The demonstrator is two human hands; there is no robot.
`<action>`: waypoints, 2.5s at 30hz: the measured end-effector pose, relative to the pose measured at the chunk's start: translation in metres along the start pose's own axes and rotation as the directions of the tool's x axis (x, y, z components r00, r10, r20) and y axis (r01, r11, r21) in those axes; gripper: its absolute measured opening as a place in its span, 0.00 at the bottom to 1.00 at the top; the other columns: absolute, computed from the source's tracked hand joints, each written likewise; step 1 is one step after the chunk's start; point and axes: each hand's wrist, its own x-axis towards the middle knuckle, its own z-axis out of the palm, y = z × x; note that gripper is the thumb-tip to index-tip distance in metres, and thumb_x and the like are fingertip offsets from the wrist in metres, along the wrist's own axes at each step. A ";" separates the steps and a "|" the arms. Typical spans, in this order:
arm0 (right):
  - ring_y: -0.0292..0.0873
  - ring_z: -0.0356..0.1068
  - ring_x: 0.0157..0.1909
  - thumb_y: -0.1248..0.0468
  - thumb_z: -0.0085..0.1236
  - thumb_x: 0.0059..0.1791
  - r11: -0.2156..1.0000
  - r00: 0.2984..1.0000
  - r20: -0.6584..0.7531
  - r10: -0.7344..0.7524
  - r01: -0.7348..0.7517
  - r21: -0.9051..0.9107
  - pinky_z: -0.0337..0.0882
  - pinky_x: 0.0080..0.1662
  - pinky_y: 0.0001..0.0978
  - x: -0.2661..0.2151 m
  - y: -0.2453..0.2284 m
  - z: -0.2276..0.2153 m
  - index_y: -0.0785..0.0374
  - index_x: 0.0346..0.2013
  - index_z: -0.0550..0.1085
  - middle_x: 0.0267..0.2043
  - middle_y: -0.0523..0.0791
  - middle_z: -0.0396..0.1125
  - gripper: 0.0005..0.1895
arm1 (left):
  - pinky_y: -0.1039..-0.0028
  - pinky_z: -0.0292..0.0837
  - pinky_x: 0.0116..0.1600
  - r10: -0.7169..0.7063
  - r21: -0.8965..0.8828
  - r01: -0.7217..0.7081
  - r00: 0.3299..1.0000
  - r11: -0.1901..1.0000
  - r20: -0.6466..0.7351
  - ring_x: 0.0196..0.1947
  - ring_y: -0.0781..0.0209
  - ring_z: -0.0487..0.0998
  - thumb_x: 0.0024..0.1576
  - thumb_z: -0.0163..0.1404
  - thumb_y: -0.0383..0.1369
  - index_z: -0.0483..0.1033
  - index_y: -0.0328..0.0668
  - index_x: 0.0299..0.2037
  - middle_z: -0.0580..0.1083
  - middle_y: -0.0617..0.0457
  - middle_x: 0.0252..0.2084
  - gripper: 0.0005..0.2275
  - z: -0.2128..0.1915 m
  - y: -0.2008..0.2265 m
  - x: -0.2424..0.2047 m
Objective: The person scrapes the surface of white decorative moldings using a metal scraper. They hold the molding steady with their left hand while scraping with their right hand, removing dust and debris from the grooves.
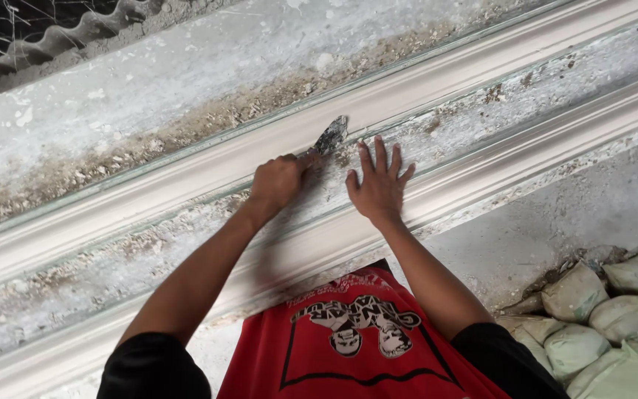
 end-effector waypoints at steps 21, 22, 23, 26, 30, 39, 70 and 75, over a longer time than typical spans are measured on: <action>0.63 0.47 0.78 0.61 0.50 0.56 0.951 0.926 -0.336 -0.171 0.244 0.191 0.42 0.75 0.62 0.110 0.351 -0.043 0.65 0.69 0.64 0.76 0.59 0.53 0.26 | 0.63 0.76 0.26 0.057 0.070 -0.048 0.989 0.996 -0.136 0.21 0.55 0.78 0.64 0.52 0.41 0.80 0.61 0.55 0.80 0.49 0.30 0.12 0.024 0.043 0.029; 0.65 0.46 0.78 0.59 0.48 0.57 0.950 0.904 -0.378 -0.198 0.272 0.154 0.43 0.75 0.62 0.119 0.364 -0.044 0.67 0.71 0.61 0.76 0.60 0.53 0.28 | 0.63 0.75 0.25 0.046 0.096 -0.034 0.991 0.995 -0.126 0.20 0.55 0.78 0.63 0.52 0.41 0.81 0.62 0.55 0.79 0.49 0.29 0.12 0.019 0.045 0.031; 0.65 0.46 0.78 0.59 0.48 0.57 0.950 0.904 -0.378 -0.199 0.273 0.154 0.43 0.75 0.62 0.125 0.372 -0.036 0.67 0.71 0.61 0.76 0.60 0.53 0.28 | 0.63 0.75 0.25 0.045 0.096 -0.033 0.991 0.995 -0.127 0.20 0.55 0.78 0.63 0.52 0.41 0.81 0.62 0.55 0.79 0.49 0.29 0.12 0.019 0.041 0.025; 0.67 0.45 0.78 0.53 0.47 0.60 0.988 0.935 -0.334 -0.118 0.144 0.054 0.44 0.72 0.66 0.136 0.376 -0.029 0.71 0.74 0.58 0.77 0.63 0.49 0.33 | 0.64 0.75 0.24 0.055 0.092 -0.045 0.992 0.995 -0.114 0.18 0.58 0.77 0.63 0.51 0.41 0.80 0.62 0.56 0.79 0.50 0.28 0.12 0.019 0.035 0.021; 0.66 0.46 0.78 0.51 0.46 0.58 0.992 0.950 -0.289 -0.120 0.129 0.011 0.44 0.72 0.67 0.118 0.355 -0.051 0.58 0.74 0.63 0.77 0.56 0.51 0.31 | 0.64 0.74 0.22 0.070 0.080 -0.060 0.989 0.995 -0.130 0.18 0.59 0.75 0.64 0.51 0.40 0.79 0.61 0.57 0.79 0.50 0.28 0.13 0.036 0.051 0.034; 0.67 0.44 0.78 0.51 0.47 0.57 0.991 0.947 -0.295 -0.124 0.134 0.014 0.43 0.71 0.69 0.126 0.358 -0.046 0.58 0.74 0.63 0.78 0.57 0.50 0.31 | 0.66 0.74 0.23 0.086 0.109 -0.074 0.990 0.991 -0.110 0.19 0.60 0.75 0.65 0.49 0.41 0.78 0.64 0.59 0.80 0.50 0.30 0.13 0.031 0.040 0.033; 0.65 0.43 0.78 0.51 0.45 0.58 0.995 0.962 -0.259 -0.091 0.096 0.006 0.42 0.71 0.70 0.123 0.355 -0.047 0.56 0.75 0.61 0.79 0.56 0.48 0.31 | 0.64 0.74 0.20 0.055 0.078 -0.047 0.993 0.996 -0.106 0.17 0.55 0.78 0.63 0.50 0.39 0.77 0.63 0.58 0.79 0.50 0.32 0.13 0.037 0.078 0.059; 0.65 0.44 0.79 0.52 0.45 0.57 0.997 0.959 -0.272 -0.079 0.082 0.000 0.43 0.72 0.69 0.124 0.351 -0.048 0.58 0.75 0.61 0.79 0.56 0.49 0.32 | 0.63 0.75 0.22 0.064 0.092 -0.055 0.993 0.994 -0.097 0.19 0.55 0.78 0.63 0.50 0.39 0.77 0.64 0.59 0.79 0.51 0.31 0.14 0.038 0.083 0.066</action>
